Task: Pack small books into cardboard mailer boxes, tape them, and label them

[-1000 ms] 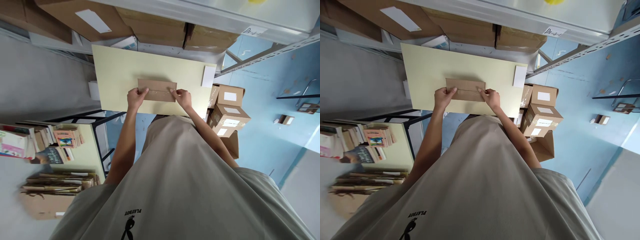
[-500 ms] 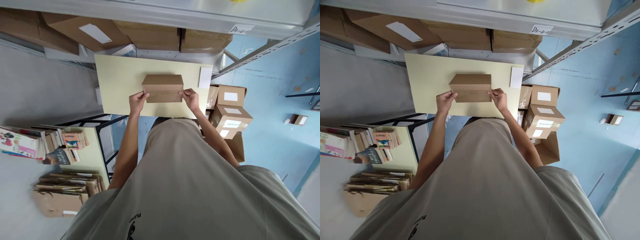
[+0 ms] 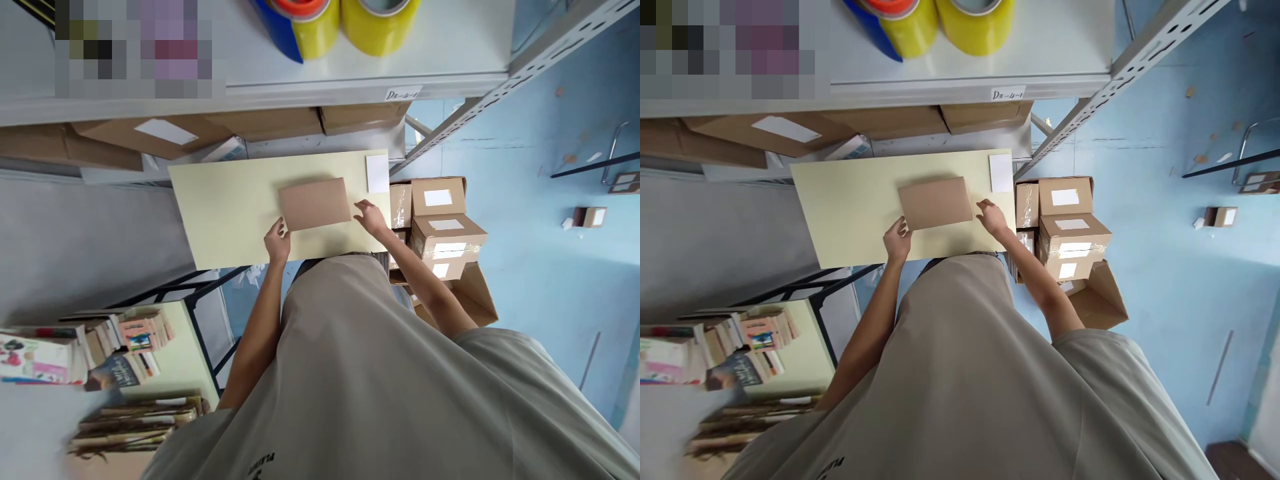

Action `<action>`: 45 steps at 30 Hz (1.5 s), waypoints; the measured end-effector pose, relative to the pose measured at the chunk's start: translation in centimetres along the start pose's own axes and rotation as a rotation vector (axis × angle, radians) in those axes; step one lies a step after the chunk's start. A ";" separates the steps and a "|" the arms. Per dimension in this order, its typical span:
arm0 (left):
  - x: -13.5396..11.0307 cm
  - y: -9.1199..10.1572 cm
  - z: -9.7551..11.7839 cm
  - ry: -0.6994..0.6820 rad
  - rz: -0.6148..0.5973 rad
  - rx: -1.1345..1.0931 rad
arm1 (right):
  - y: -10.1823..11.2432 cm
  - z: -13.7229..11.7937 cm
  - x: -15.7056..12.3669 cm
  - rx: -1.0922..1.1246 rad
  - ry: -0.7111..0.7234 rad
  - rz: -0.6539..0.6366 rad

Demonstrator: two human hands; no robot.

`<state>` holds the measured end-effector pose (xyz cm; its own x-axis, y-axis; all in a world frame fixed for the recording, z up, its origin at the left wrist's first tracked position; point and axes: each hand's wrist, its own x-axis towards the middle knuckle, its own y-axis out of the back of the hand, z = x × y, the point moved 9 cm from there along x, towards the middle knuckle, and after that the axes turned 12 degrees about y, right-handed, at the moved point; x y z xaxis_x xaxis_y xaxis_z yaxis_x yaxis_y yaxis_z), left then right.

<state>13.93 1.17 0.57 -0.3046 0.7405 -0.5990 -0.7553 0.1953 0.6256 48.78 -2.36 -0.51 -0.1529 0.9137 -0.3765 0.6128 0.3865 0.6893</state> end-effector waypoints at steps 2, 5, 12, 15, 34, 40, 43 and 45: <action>-0.1 1.4 1.5 -0.067 0.074 0.014 | 2.4 1.7 1.8 -0.095 -0.007 0.030; -0.4 2.6 4.5 -0.194 0.141 0.052 | 5.8 4.7 5.6 -0.241 -0.014 0.021; -2.9 0.5 10.3 -0.445 0.120 0.051 | 6.3 7.9 10.7 -0.479 0.083 -0.240; -4.2 -0.6 10.7 -0.448 0.085 0.010 | 6.3 7.6 9.9 -0.532 0.105 -0.272; -6.7 -19.9 23.6 -0.805 -0.457 0.614 | 18.2 4.7 12.6 -0.473 0.089 -0.048; -3.6 -25.8 24.3 -0.618 -0.550 0.961 | 19.1 4.1 13.3 -0.463 0.064 -0.095; -2.2 -27.3 24.3 -0.545 -0.574 0.955 | 19.4 3.9 13.3 -0.465 0.060 -0.067; -1.4 -28.1 24.5 -0.538 -0.570 0.905 | 19.5 3.8 13.4 -0.459 0.077 -0.030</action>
<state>49.84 10.42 -3.93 0.3856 0.5326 -0.7534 0.0456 0.8046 0.5921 61.61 17.00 5.56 -0.2331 0.9013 -0.3651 0.2037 0.4124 0.8879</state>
